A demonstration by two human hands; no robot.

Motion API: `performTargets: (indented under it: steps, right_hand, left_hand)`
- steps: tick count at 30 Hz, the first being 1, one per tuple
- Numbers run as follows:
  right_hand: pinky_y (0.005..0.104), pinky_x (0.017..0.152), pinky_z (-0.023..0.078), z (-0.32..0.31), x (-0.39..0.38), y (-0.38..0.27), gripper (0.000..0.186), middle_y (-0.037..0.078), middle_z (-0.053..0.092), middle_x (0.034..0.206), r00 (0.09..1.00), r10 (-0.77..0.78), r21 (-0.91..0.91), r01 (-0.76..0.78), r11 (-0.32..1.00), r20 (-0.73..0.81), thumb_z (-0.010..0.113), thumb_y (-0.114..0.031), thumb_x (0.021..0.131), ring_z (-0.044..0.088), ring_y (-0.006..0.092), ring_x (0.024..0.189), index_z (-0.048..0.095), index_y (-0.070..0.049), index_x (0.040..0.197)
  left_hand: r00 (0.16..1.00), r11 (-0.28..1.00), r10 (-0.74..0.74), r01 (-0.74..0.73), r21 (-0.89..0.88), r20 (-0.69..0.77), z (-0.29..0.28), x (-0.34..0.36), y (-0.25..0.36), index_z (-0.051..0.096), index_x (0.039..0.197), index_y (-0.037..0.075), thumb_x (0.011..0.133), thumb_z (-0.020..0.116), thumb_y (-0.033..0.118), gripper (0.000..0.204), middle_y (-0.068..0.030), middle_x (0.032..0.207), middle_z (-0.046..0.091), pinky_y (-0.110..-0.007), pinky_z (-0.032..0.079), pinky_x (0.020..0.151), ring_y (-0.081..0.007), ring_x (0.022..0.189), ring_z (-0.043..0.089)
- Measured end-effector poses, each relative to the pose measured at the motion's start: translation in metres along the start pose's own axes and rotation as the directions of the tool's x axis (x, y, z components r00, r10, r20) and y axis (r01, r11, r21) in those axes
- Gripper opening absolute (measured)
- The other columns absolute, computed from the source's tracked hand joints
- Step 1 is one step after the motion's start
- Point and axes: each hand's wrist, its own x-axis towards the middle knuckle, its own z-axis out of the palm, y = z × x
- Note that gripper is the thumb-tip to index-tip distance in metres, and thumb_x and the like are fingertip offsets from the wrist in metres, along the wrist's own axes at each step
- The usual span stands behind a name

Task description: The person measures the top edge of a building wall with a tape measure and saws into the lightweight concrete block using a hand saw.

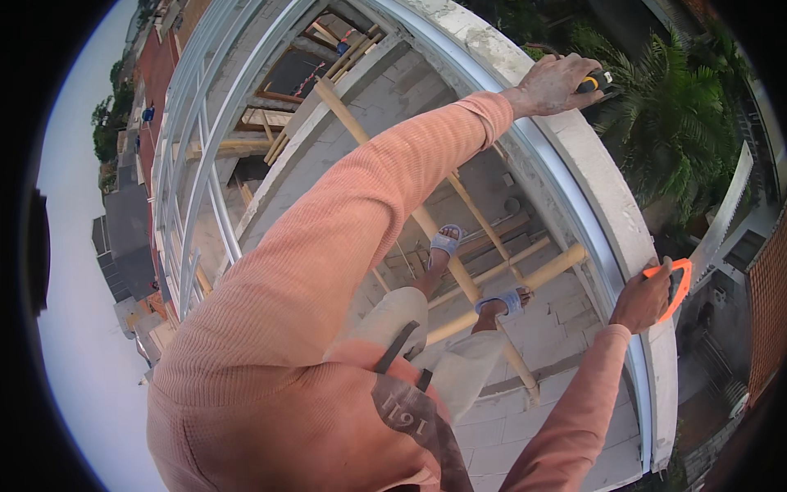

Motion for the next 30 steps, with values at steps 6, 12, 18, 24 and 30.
performTargets:
  steps: [6,12,18,24,30]
  right_hand:
    - [0.047,0.099,0.05,0.002,0.003,0.003,0.038,0.015,0.07,0.128,1.0,-0.012,0.008,0.012,1.0,-0.002,0.051,-0.033,0.108,0.066,0.0366,0.119,0.051,-0.016,0.142]
    - [0.0455,0.099,0.048,-0.004,0.001,-0.002,0.037,0.015,0.071,0.122,1.0,-0.006,-0.001,0.006,1.0,0.027,0.052,-0.032,0.108,0.066,0.0351,0.115,0.054,-0.011,0.139]
    - [0.0464,0.099,0.049,0.017,0.001,0.014,0.037,0.014,0.07,0.124,0.998,-0.037,-0.032,0.035,0.999,-0.057,0.057,-0.029,0.106,0.066,0.035,0.116,0.055,-0.013,0.14]
    - [0.0468,0.1,0.05,0.022,0.001,0.025,0.04,0.014,0.07,0.127,0.999,-0.026,-0.04,0.024,0.999,-0.044,0.058,-0.03,0.106,0.066,0.0352,0.119,0.054,-0.016,0.143]
    - [0.0472,0.096,0.051,0.016,0.003,0.011,0.033,0.016,0.072,0.117,0.994,-0.063,-0.026,0.061,0.998,-0.09,0.056,-0.029,0.106,0.068,0.0363,0.112,0.055,-0.014,0.136]
  left_hand:
    - [0.972,0.967,-0.235,0.236,0.092,-0.025,-0.018,-0.001,-0.105,0.054,0.139,0.012,0.098,0.063,0.053,0.06,-0.0168,0.125,0.063,-0.049,0.048,0.099,-0.0361,0.114,0.063]
    - [0.924,0.942,-0.322,0.334,0.024,-0.204,-0.004,-0.009,-0.091,0.054,0.138,0.011,0.095,0.066,0.049,0.059,-0.0169,0.125,0.061,-0.048,0.044,0.107,-0.0368,0.113,0.061]
    - [0.898,0.919,-0.389,0.393,-0.024,-0.205,-0.015,-0.015,-0.085,0.05,0.137,0.013,0.097,0.065,0.043,0.052,-0.0138,0.123,0.06,-0.044,0.039,0.112,-0.032,0.113,0.062]
    - [0.906,0.919,-0.387,0.394,0.006,-0.171,-0.013,-0.012,-0.081,0.05,0.138,0.014,0.098,0.063,0.043,0.051,-0.0136,0.122,0.059,-0.044,0.038,0.112,-0.0317,0.113,0.062]
    - [0.92,0.941,-0.322,0.338,0.036,-0.226,-0.009,-0.012,-0.092,0.049,0.14,0.014,0.099,0.06,0.048,0.055,-0.0134,0.12,0.059,-0.044,0.04,0.11,-0.0316,0.112,0.061]
